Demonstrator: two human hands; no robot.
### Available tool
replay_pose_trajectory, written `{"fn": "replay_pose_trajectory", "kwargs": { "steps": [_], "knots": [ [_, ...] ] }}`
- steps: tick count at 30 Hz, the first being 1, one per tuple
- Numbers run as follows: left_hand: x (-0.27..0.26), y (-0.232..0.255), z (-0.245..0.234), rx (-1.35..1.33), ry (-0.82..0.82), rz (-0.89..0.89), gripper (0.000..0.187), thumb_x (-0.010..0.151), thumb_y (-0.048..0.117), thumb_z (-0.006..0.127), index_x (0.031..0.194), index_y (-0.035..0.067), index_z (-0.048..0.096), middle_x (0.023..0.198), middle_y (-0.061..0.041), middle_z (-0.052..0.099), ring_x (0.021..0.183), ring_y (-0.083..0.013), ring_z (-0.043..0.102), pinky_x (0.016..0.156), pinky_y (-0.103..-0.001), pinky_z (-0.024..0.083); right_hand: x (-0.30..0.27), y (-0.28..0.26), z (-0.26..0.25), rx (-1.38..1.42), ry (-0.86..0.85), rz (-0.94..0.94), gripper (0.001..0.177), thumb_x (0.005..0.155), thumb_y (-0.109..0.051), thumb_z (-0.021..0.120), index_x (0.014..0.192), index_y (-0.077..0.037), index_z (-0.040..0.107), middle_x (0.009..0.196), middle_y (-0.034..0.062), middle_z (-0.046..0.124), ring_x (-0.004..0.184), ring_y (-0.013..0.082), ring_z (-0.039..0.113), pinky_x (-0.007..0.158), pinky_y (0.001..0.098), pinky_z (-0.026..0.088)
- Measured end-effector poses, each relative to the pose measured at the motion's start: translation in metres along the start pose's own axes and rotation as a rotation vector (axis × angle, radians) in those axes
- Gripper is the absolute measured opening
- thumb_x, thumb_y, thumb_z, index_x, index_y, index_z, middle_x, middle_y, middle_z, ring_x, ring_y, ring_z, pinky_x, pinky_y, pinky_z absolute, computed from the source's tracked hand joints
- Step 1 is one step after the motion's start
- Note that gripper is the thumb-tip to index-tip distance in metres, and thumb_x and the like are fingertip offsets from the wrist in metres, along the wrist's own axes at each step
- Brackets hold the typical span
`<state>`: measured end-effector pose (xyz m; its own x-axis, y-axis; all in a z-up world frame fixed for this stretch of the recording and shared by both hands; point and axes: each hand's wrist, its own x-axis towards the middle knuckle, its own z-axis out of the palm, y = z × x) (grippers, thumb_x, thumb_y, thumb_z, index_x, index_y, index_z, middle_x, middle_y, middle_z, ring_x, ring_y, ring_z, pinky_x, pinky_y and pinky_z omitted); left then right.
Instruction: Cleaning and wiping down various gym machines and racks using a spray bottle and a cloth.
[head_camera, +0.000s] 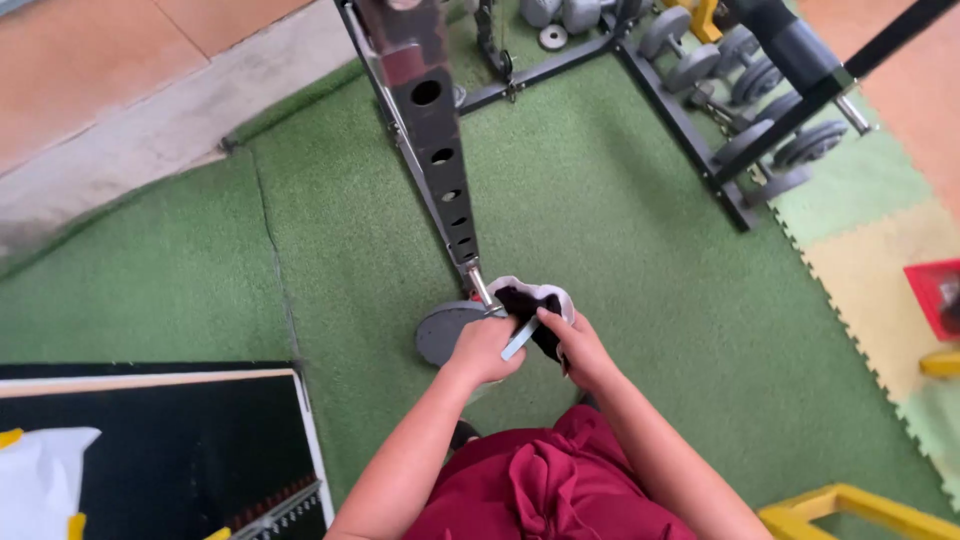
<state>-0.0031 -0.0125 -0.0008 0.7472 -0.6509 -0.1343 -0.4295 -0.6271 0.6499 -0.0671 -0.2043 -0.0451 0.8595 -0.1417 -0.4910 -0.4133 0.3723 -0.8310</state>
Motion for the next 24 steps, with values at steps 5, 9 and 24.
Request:
{"fn": "replay_pose_trajectory", "kwargs": {
  "steps": [5, 9, 24],
  "knots": [
    [0.046, 0.059, 0.042, -0.008, -0.012, -0.124, 0.026, 0.077, 0.027, 0.065, 0.097, 0.011, 0.063, 0.081, -0.016, 0.072, 0.081, -0.0412, 0.069, 0.072, -0.056, 0.053, 0.008, -0.048, -0.063, -0.110, -0.003, 0.043, 0.032, 0.096, -0.035, 0.068, 0.113, -0.009, 0.068, 0.082, -0.0031, 0.059, 0.068, 0.0084, 0.046, 0.055, 0.0264, 0.035],
    [0.091, 0.098, 0.083, -0.080, 0.044, -0.160, 0.024, 0.078, 0.026, 0.064, 0.097, 0.011, 0.064, 0.085, -0.018, 0.072, 0.083, -0.0433, 0.069, 0.075, -0.056, 0.054, 0.026, -0.082, -0.128, 0.021, -0.034, 0.066, 0.031, 0.096, -0.033, 0.065, 0.110, -0.006, 0.069, 0.085, -0.0032, 0.067, 0.073, 0.0074, 0.057, 0.063, 0.0253, 0.046],
    [0.176, 0.107, 0.067, -0.316, 0.043, 0.090, 0.032, 0.079, 0.024, 0.070, 0.104, 0.006, 0.062, 0.090, -0.018, 0.069, 0.088, -0.0418, 0.067, 0.073, -0.051, 0.053, 0.082, -0.150, -0.196, 0.264, -0.007, 0.271, 0.033, 0.095, -0.031, 0.063, 0.113, -0.004, 0.066, 0.093, 0.0033, 0.071, 0.079, 0.0168, 0.066, 0.070, 0.0320, 0.053]
  ]
}}
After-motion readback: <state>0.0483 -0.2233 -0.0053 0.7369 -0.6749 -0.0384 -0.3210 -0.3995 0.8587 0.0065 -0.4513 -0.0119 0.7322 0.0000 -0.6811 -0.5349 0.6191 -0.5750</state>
